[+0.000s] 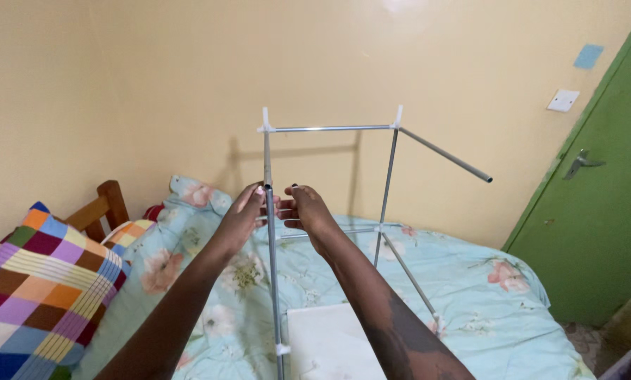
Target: The person assembles a metal frame rack on a bed, fitting metal tubes into white plastic connector joints one at a time and pressing each joint together by hand. Loose tubes lie in a pile on the bed as the partially built frame grows, and the person continues attaching more tubes to the connectors.
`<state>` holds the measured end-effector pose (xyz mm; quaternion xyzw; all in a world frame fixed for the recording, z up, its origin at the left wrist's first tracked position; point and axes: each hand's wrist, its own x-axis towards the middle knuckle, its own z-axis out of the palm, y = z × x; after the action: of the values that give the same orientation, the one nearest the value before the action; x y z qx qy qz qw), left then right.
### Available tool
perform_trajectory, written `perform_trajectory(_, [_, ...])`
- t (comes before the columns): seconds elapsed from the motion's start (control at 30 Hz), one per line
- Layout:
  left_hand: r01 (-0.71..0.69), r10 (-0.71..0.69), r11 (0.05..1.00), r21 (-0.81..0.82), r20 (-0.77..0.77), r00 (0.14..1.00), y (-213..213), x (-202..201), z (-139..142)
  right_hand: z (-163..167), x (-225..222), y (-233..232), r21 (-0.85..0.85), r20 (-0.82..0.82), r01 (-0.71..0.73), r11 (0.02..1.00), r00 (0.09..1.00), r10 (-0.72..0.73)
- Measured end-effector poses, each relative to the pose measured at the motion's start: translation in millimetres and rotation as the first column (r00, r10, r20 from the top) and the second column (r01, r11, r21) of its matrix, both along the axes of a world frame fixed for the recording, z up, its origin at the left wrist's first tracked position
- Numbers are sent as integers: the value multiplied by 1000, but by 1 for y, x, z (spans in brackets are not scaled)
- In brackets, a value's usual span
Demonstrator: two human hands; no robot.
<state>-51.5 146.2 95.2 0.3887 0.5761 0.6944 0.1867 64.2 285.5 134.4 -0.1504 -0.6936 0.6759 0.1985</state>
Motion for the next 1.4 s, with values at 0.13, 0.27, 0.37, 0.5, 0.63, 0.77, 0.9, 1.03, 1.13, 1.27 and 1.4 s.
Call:
perform_trajectory(0.13, [-18,-2,999,-48,-390,921,-12,18,16,17,-27,17,-132,68,-3,991,998,12])
perform_trajectory(0.27, [114,-180,965,-235,-285,941,-23,29,36,32,-58,31,-143,126,-125,982,982,143])
perform_trajectory(0.37, [162,-266,927,-338,-288,920,-28,21,45,39,-73,38,-105,40,-247,963,967,253])
perform_trajectory(0.5, [149,-280,887,-437,-254,926,-34,-12,46,49,-64,41,59,117,-95,994,989,87])
perform_trajectory(0.63, [95,-186,929,-358,-231,955,-18,-51,41,57,-22,35,58,126,-159,986,981,151])
perform_trajectory(0.77, [-43,16,988,-151,-172,985,34,-81,57,66,32,19,169,212,-170,971,968,133])
perform_trajectory(0.9, [-465,451,884,53,-364,815,85,-89,90,80,77,5,179,274,-197,964,951,143])
perform_trajectory(1.03, [-427,418,902,68,-392,820,108,-89,121,84,102,4,157,284,-278,948,932,226])
perform_trajectory(1.13, [-202,172,974,-101,-243,955,115,-89,124,79,95,16,61,282,-310,949,917,281])
perform_trajectory(1.27, [-312,274,945,-100,-276,921,115,-85,119,72,50,35,-54,278,-268,962,921,273])
perform_trajectory(1.4, [-219,170,965,-145,-291,942,109,-85,121,75,-19,39,-342,174,-328,881,899,402])
